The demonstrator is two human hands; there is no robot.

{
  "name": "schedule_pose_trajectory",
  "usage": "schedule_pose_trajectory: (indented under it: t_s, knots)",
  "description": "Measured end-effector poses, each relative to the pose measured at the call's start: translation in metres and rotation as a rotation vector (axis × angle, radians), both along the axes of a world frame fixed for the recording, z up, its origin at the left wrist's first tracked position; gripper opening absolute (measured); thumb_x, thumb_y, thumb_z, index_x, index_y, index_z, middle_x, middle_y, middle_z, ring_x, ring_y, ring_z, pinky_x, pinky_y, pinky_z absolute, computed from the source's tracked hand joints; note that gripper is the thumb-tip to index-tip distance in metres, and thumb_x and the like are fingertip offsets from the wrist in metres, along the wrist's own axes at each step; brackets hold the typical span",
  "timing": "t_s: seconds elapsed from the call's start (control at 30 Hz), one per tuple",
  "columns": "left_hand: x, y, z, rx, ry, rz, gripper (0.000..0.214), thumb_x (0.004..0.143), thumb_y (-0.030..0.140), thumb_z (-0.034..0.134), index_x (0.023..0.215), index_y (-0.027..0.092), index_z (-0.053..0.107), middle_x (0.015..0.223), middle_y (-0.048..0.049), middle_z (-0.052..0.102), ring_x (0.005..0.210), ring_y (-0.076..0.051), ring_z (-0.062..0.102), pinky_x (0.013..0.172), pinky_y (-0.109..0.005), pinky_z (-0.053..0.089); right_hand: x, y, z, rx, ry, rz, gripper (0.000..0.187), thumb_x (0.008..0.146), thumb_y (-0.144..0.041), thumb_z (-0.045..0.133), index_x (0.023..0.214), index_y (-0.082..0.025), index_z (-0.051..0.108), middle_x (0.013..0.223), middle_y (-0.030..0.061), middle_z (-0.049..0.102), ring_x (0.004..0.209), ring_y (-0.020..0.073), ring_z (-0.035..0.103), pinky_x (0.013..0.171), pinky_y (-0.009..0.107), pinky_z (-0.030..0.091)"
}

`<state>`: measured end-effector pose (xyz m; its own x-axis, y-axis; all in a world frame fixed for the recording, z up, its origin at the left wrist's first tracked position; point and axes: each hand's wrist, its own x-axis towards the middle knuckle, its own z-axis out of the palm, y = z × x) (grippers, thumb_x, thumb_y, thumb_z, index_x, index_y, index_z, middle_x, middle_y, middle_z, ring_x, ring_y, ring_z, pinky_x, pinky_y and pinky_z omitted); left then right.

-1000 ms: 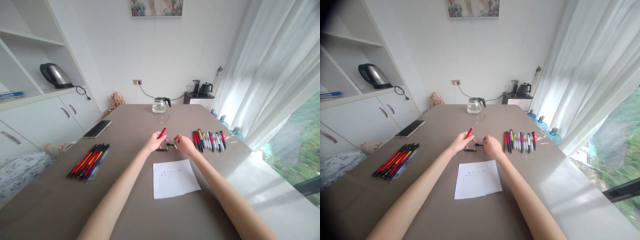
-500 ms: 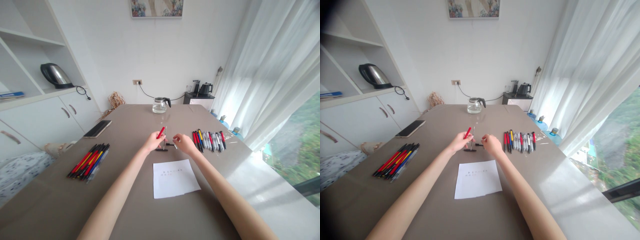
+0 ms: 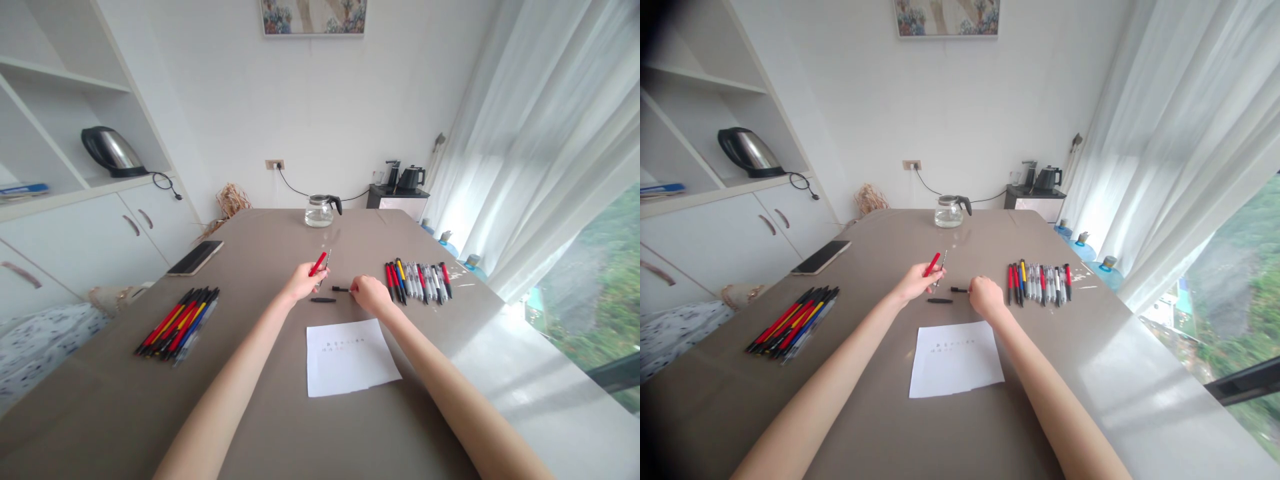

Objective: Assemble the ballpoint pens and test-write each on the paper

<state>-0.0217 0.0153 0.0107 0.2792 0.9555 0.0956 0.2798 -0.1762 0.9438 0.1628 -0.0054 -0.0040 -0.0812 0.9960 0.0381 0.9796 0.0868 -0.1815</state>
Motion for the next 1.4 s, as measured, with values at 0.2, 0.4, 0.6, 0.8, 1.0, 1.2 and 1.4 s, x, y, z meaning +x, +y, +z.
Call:
schedule_pose_trajectory:
  t_s: [0.2,0.4,0.6,0.8,1.0,1.2,1.4]
  knots:
    - [-0.001,0.001,-0.003,0.028,0.047,-0.034,0.025,0.074,0.037,0.046,0.086,0.015,0.053,0.088,-0.0083,0.060,0.079,-0.015,0.054,0.044,-0.018,0.041,0.001,-0.001,-0.002,0.007,-0.053,0.034,0.018,0.077,-0.021,0.041,0.086,-0.018,0.057,0.093,0.0085,0.056,0.083,0.0185,0.055,0.063,0.026,0.037]
    - [-0.003,0.003,-0.008,0.025,0.061,-0.015,0.026,0.076,0.039,0.044,0.087,0.016,0.049,0.080,-0.0066,0.060,0.070,-0.013,0.054,0.042,-0.017,0.038,0.001,0.000,-0.002,0.023,-0.024,0.019,0.020,0.081,-0.019,0.038,0.093,-0.016,0.052,0.091,0.0100,0.055,0.086,0.0197,0.054,0.066,0.027,0.037]
    - [-0.005,0.007,-0.013,0.041,0.045,0.004,0.025,0.076,0.036,0.044,0.087,0.015,0.053,0.074,-0.0048,0.055,0.063,-0.011,0.052,0.043,-0.018,0.038,-0.007,-0.005,0.004,0.092,0.038,0.141,0.034,0.082,-0.017,0.035,0.113,-0.022,0.046,0.100,0.0089,0.049,0.079,0.0162,0.055,0.062,0.024,0.037]
    - [-0.008,0.008,-0.010,0.115,0.078,0.031,0.027,0.078,0.036,0.041,0.083,0.015,0.056,0.073,-0.0039,0.053,0.056,-0.008,0.048,0.044,-0.019,0.039,-0.030,-0.018,0.008,0.140,0.145,0.355,0.027,0.084,-0.019,0.033,0.099,-0.021,0.055,0.096,0.0061,0.048,0.077,0.0116,0.054,0.064,0.021,0.036]
    - [-0.007,0.005,-0.006,0.122,0.067,0.025,0.029,0.080,0.039,0.036,0.081,0.014,0.052,0.079,-0.0053,0.058,0.048,-0.006,0.045,0.045,-0.020,0.041,-0.042,-0.025,0.001,0.152,0.123,0.384,0.020,0.081,-0.020,0.038,0.088,-0.023,0.056,0.093,0.0022,0.054,0.076,0.0119,0.054,0.058,0.020,0.034]
    - [-0.007,0.007,-0.011,0.109,0.052,0.031,0.031,0.079,0.042,0.036,0.080,0.015,0.050,0.067,-0.0012,0.050,0.048,-0.007,0.044,0.041,-0.018,0.038,-0.042,-0.024,0.001,0.124,0.096,0.374,0.018,0.078,-0.015,0.041,0.085,-0.021,0.056,0.087,0.0017,0.060,0.075,0.0131,0.055,0.059,0.021,0.034]
    - [-0.008,0.009,-0.012,0.085,0.012,0.054,0.029,0.079,0.041,0.039,0.083,0.016,0.052,0.060,0.0030,0.041,0.042,-0.005,0.040,0.042,-0.019,0.036,-0.032,-0.018,0.009,0.174,0.356,0.241,0.014,0.077,-0.019,0.045,0.081,-0.020,0.059,0.082,0.0013,0.062,0.072,0.0115,0.056,0.064,0.020,0.038]
